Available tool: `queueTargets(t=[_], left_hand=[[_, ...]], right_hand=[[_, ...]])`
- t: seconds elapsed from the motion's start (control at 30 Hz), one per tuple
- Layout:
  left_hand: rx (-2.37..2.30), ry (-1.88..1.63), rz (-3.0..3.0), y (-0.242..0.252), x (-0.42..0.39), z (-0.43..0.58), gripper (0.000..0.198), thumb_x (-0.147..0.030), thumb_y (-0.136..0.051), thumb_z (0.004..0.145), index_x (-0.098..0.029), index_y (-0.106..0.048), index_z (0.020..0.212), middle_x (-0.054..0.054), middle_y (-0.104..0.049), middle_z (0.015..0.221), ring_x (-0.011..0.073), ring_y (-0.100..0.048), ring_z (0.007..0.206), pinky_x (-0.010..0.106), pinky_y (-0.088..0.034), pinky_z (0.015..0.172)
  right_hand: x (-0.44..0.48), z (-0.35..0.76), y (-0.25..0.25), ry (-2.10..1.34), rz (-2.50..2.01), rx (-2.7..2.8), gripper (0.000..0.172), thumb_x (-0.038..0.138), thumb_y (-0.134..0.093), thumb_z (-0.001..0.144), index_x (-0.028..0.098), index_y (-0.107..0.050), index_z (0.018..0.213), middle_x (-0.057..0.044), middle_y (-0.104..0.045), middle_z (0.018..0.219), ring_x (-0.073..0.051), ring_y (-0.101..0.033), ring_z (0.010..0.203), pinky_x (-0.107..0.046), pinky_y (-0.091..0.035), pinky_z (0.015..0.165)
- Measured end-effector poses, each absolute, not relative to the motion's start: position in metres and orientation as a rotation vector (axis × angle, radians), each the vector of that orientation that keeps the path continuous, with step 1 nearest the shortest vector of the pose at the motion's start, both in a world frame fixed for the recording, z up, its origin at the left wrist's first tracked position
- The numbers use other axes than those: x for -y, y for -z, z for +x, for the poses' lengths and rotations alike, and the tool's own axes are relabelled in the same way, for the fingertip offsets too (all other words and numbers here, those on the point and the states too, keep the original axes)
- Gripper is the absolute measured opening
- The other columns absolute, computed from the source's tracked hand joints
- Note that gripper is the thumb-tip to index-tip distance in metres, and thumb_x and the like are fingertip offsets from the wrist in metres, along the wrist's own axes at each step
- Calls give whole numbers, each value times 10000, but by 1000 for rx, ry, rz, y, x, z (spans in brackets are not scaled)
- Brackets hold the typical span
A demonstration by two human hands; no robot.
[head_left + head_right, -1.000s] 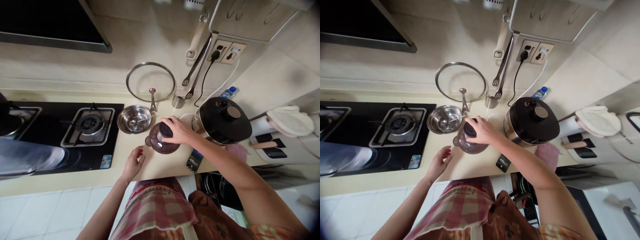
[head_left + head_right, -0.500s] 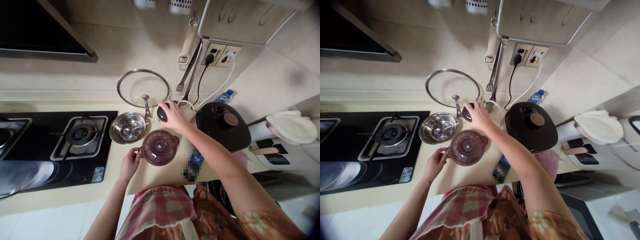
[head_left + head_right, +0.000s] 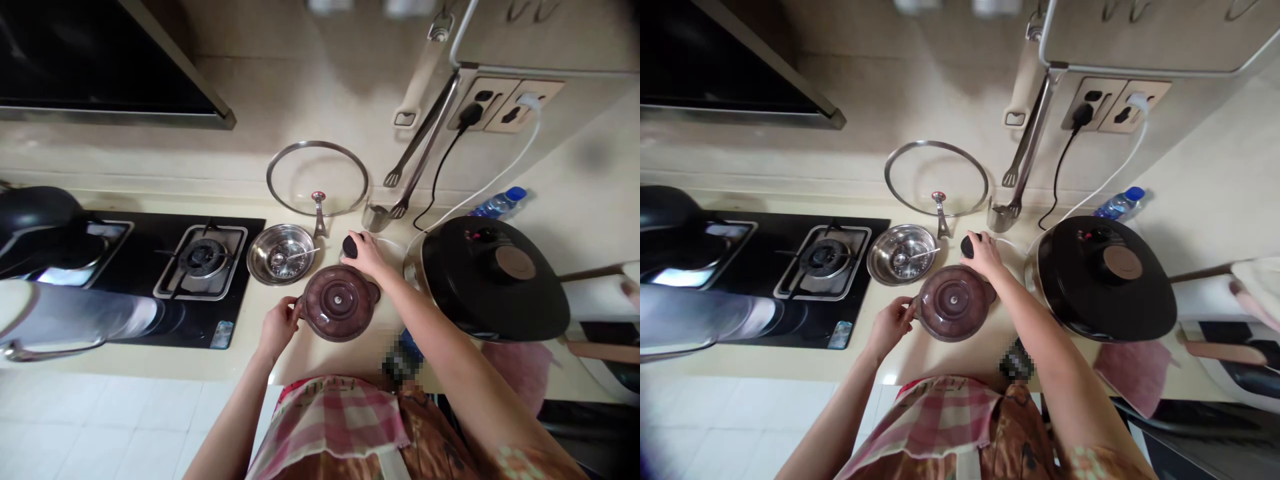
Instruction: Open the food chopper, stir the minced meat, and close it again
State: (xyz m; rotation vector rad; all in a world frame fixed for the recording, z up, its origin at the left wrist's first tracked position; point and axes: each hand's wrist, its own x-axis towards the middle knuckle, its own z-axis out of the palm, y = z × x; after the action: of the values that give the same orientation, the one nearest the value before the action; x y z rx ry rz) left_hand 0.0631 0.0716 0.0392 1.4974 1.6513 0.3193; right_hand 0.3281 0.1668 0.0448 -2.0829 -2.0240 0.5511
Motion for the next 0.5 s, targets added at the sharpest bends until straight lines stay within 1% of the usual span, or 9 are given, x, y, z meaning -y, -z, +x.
queueTargets(t=[0.03, 0.1, 0.13, 0.17, 0.23, 0.3, 0.37, 0.43, 0.5], left_hand=[[-1652, -337, 1487, -41, -72, 63, 345, -507, -465, 852, -199, -575, 959, 31, -704, 649, 193, -649, 514, 300, -463, 589], [-1655, -380, 1463, -45, -72, 64, 335, -501, -484, 842, -194, -577, 939, 32, -703, 646, 185, -636, 496, 295, -459, 569], [-1657, -402, 1449, -46, -72, 65, 329, -497, -497, 834, -191, -579, 926, 28, -694, 630, 179, -626, 484, 291, -455, 557], [-1656, -427, 1426, -48, -71, 65, 324, -493, -514, 824, -189, -581, 913, 20, -680, 609, 171, -615, 471, 284, -450, 542], [-1636, -489, 1338, -51, -71, 67, 323, -495, -550, 796, -185, -578, 884, -6, -635, 559, 152, -585, 442, 265, -433, 499], [-1567, -562, 1187, -56, -73, 70, 352, -523, -586, 761, -182, -564, 845, -33, -579, 518, 128, -543, 411, 237, -399, 439], [-1463, -646, 1025, -64, -79, 73, 401, -553, -633, 715, -176, -548, 824, -54, -534, 494, 99, -491, 382, 204, -347, 385], [-1372, -734, 891, -76, -89, 74, 455, -552, -696, 664, -164, -558, 860, -71, -507, 479, 70, -437, 361, 175, -287, 355], [-1317, -815, 788, -88, -101, 73, 505, -527, -743, 635, -144, -590, 927, -78, -495, 474, 47, -397, 354, 157, -247, 347]], right_hand=[[-159, 328, -49, -523, -2055, 2011, 693, 384, -674, 794, 192, -421, 1411, -172, -449, 1380, -315, -454, 1255, -403, -393, 1018], [-136, 328, -57, -422, -2014, 1976, 540, 361, -527, 905, 150, -446, 1395, -172, -467, 1398, -294, -450, 1279, -379, -380, 1036], [-122, 328, -60, -384, -2029, 1946, 483, 340, -446, 944, 129, -467, 1379, -173, -499, 1381, -281, -474, 1265, -362, -389, 1024], [-108, 328, -61, -388, -2095, 1905, 451, 328, -386, 966, 118, -503, 1348, -175, -555, 1328, -273, -526, 1214, -350, -414, 987], [-81, 331, -61, -557, -2296, 1822, 411, 317, -370, 969, 120, -597, 1249, -169, -673, 1152, -264, -633, 1053, -337, -460, 889], [-65, 336, -58, -749, -2380, 1754, 358, 298, -403, 949, 146, -670, 1133, -144, -721, 1052, -249, -672, 964, -319, -471, 843], [-59, 344, -60, -821, -2337, 1686, 313, 296, -442, 920, 174, -712, 1022, -118, -740, 1008, -232, -682, 933, -298, -476, 821], [-61, 351, -69, -845, -2248, 1560, 305, 355, -469, 900, 192, -725, 936, -88, -749, 908, -209, -690, 829, -276, -493, 740], [-68, 355, -82, -940, -2127, 1402, 364, 478, -487, 880, 201, -722, 890, -54, -726, 767, -180, -665, 663, -256, -491, 599]])
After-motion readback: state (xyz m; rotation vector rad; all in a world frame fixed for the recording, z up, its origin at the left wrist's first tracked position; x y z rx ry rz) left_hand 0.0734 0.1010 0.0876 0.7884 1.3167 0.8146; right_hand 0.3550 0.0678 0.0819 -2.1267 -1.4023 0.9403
